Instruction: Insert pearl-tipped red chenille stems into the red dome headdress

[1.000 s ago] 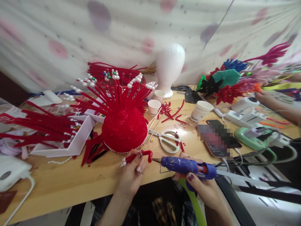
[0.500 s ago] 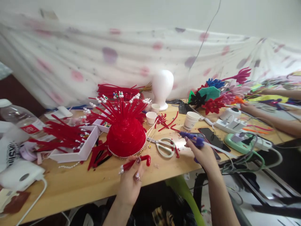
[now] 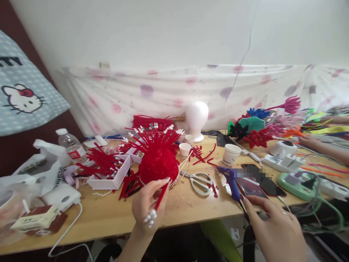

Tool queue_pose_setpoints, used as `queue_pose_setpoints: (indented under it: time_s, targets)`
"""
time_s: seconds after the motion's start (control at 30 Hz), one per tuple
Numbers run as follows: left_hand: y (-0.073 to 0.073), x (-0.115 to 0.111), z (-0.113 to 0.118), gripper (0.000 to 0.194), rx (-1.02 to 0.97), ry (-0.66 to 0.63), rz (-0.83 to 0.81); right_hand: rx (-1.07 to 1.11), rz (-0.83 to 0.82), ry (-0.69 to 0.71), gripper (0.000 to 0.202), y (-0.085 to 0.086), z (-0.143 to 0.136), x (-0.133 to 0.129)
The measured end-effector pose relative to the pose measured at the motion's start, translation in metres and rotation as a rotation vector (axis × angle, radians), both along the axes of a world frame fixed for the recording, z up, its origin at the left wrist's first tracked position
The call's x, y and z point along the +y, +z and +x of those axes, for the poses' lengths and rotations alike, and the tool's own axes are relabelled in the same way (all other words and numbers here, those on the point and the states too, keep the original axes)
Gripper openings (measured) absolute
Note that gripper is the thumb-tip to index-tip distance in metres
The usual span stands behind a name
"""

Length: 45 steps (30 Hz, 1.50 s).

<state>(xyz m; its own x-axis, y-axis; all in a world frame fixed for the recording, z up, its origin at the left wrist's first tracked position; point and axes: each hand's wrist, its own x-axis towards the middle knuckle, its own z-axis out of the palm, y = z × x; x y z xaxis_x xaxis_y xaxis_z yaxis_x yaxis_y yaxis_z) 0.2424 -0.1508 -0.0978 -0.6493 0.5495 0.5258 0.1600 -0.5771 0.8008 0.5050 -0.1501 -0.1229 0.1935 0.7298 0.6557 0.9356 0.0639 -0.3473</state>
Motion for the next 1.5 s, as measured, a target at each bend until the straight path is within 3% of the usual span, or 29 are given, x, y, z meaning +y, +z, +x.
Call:
queue_pose_setpoints:
  time_s: [0.07,0.1,0.2,0.3,0.47,0.67,0.8,0.9,1.0,1.1,1.23,1.37,1.5]
  targets:
    - [-0.001,0.001,-0.008,0.028,0.201,-0.133,0.013,0.065,0.151,0.164,0.02,0.018,-0.027,-0.015]
    - [0.0,0.002,-0.012,0.029,0.308,-0.213,0.0,0.056,0.192,0.317,0.015,0.027,-0.043,-0.019]
    - [0.006,0.004,-0.023,0.036,0.552,-0.337,-0.037,-0.033,0.222,0.692,0.034,0.045,-0.089,-0.019]
    - [0.013,0.005,-0.026,0.041,0.729,-0.298,-0.029,-0.053,0.139,0.87,0.037,0.044,-0.114,-0.011]
    - [0.015,0.008,-0.03,0.039,1.054,-0.268,0.01,0.02,0.071,1.028,0.033,0.028,-0.119,0.002]
    - [0.014,0.022,-0.034,0.045,1.393,-0.161,0.189,0.211,0.231,1.018,0.027,0.01,-0.124,0.022]
    - [0.032,0.04,-0.032,0.049,1.408,-0.131,0.281,0.208,0.368,0.955,0.028,0.006,-0.124,0.047]
    - [0.049,0.049,-0.041,0.05,1.416,-0.047,0.215,0.336,0.404,0.885,0.022,0.019,-0.121,0.076]
    - [0.056,0.055,-0.061,0.032,1.341,0.007,0.153,0.637,0.288,0.827,0.007,0.042,-0.122,0.117]
    - [0.05,0.064,-0.076,0.018,1.269,0.009,0.096,0.921,0.298,0.866,0.022,0.057,-0.135,0.164]
    - [0.036,0.082,-0.079,0.016,1.261,-0.036,-0.023,1.007,0.324,0.823,0.028,0.044,-0.159,0.204]
    - [0.025,0.098,-0.074,0.015,1.251,-0.008,-0.081,0.974,0.298,0.795,0.025,0.019,-0.169,0.207]
    - [0.017,0.107,-0.07,0.013,1.197,0.092,-0.035,0.869,0.261,0.816,0.015,0.012,-0.167,0.204]
